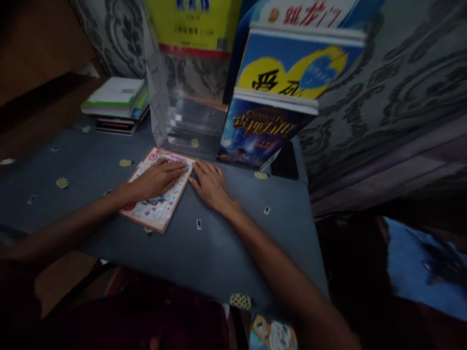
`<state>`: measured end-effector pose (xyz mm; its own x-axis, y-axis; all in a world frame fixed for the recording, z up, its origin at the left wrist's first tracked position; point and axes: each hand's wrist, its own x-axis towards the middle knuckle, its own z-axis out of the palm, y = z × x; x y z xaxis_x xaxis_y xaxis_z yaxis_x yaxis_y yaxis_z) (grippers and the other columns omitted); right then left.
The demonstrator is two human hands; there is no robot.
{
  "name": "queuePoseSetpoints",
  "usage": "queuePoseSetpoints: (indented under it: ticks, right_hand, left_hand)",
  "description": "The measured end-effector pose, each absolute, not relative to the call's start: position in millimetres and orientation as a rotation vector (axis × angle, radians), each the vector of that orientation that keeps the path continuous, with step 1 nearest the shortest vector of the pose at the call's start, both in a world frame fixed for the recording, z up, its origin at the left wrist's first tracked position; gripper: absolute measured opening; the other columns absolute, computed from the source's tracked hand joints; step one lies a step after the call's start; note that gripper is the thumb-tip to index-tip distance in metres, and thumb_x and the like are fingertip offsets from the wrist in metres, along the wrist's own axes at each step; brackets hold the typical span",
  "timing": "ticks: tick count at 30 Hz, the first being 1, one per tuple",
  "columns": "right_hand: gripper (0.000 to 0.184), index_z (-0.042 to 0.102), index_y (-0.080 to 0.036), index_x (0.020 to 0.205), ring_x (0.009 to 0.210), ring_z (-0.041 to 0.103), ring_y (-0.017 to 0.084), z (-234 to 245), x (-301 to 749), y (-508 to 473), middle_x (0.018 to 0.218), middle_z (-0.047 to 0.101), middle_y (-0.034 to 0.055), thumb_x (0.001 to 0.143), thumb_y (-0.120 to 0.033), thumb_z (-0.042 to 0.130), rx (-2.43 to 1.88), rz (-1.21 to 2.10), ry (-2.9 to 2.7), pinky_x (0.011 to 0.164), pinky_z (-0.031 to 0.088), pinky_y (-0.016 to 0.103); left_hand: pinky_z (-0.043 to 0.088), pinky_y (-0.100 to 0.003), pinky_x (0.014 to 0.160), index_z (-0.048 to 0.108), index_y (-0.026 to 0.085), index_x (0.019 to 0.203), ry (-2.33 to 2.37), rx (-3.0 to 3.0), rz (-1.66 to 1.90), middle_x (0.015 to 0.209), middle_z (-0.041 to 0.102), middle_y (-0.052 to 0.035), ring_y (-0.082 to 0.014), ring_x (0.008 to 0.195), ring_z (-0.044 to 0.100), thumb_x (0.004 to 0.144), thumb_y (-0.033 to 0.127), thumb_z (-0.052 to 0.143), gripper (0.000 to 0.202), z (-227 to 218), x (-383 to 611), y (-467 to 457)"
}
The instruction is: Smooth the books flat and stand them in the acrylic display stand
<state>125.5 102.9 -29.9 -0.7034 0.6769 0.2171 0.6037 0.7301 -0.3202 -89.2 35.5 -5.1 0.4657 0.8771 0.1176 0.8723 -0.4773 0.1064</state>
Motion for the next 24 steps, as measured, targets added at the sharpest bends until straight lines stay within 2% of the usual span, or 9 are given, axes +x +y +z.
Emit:
queuePoseSetpoints:
  ticks: [3, 6, 10, 15, 19, 24]
  right_hand:
    - [0.052, 0.05, -0.014, 0.15, 0.141, 0.046, 0.033, -32.4, 125.7, 103.5, 0.155, 0.051, 0.017, 0.106, -0.039, 0.04, -0.995, 0.312, -2.628, 0.114, 0.036, 0.054]
    - [0.056, 0.049, -0.014, 0.15, 0.141, 0.045, 0.035, -33.0, 126.6, 103.0, 0.156, 0.05, 0.0174, 0.106, -0.046, 0.037, -0.978, 0.299, -2.65, 0.113, 0.037, 0.054]
    - [0.067, 0.046, -0.013, 0.151, 0.142, 0.044, 0.036, -34.0, 127.4, 102.7, 0.157, 0.047, 0.0186, 0.105, -0.059, 0.032, -0.976, 0.279, -2.654, 0.113, 0.035, 0.055]
    - [0.075, 0.043, -0.015, 0.153, 0.143, 0.042, 0.037, -36.2, 126.7, 102.6, 0.158, 0.046, 0.0191, 0.103, -0.067, 0.024, -0.959, 0.258, -2.67, 0.114, 0.034, 0.057]
    - [0.08, 0.037, -0.012, 0.156, 0.147, 0.037, 0.038, -36.2, 123.8, 95.1, 0.16, 0.041, 0.0217, 0.101, -0.069, 0.023, -0.958, 0.232, -2.68, 0.116, 0.03, 0.059]
    - [0.082, 0.027, -0.01, 0.159, 0.153, 0.028, 0.036, -34.3, 123.7, 64.6, 0.163, 0.036, 0.0214, 0.101, -0.069, 0.024, -0.929, 0.213, -2.704, 0.121, 0.025, 0.061]
  left_hand:
    - [0.022, -0.05, 0.125, 0.049, 0.021, 0.15, 1.434, 2.66, 0.133, 0.158, 0.048, -0.0105, -0.0239, 0.15, 0.04, 0.106, 0.034, 0.04, 0.046, 1.9, -92.0, 20.1]
    - [0.013, -0.049, 0.128, 0.039, 0.024, 0.156, 1.36, 2.621, 0.012, 0.164, 0.038, -0.0093, -0.025, 0.155, 0.029, 0.103, 0.049, 0.048, 0.059, 8.0, -94.3, -4.4]
    - [0.008, -0.048, 0.129, 0.03, 0.026, 0.161, 1.344, 2.59, -0.018, 0.168, 0.029, -0.0095, -0.0263, 0.157, 0.025, 0.1, 0.058, 0.052, 0.072, 7.2, -97.1, -32.1]
    - [0.011, -0.051, 0.128, 0.024, 0.022, 0.163, 1.302, 2.667, 0.126, 0.167, 0.032, -0.013, -0.0291, 0.155, 0.029, 0.099, 0.064, 0.046, 0.079, -2.7, -100.8, -41.5]
    - [0.01, -0.051, 0.129, 0.022, 0.02, 0.163, 1.286, 2.689, 0.173, 0.166, 0.032, -0.0145, -0.0286, 0.155, 0.03, 0.098, 0.07, 0.042, 0.084, -6.5, -102.6, -40.9]
    - [0.018, -0.052, 0.128, 0.032, 0.018, 0.159, 1.291, 2.646, 0.357, 0.161, 0.041, -0.0171, -0.0293, 0.15, 0.038, 0.095, 0.074, 0.044, 0.085, -9.6, -106.4, -43.7]
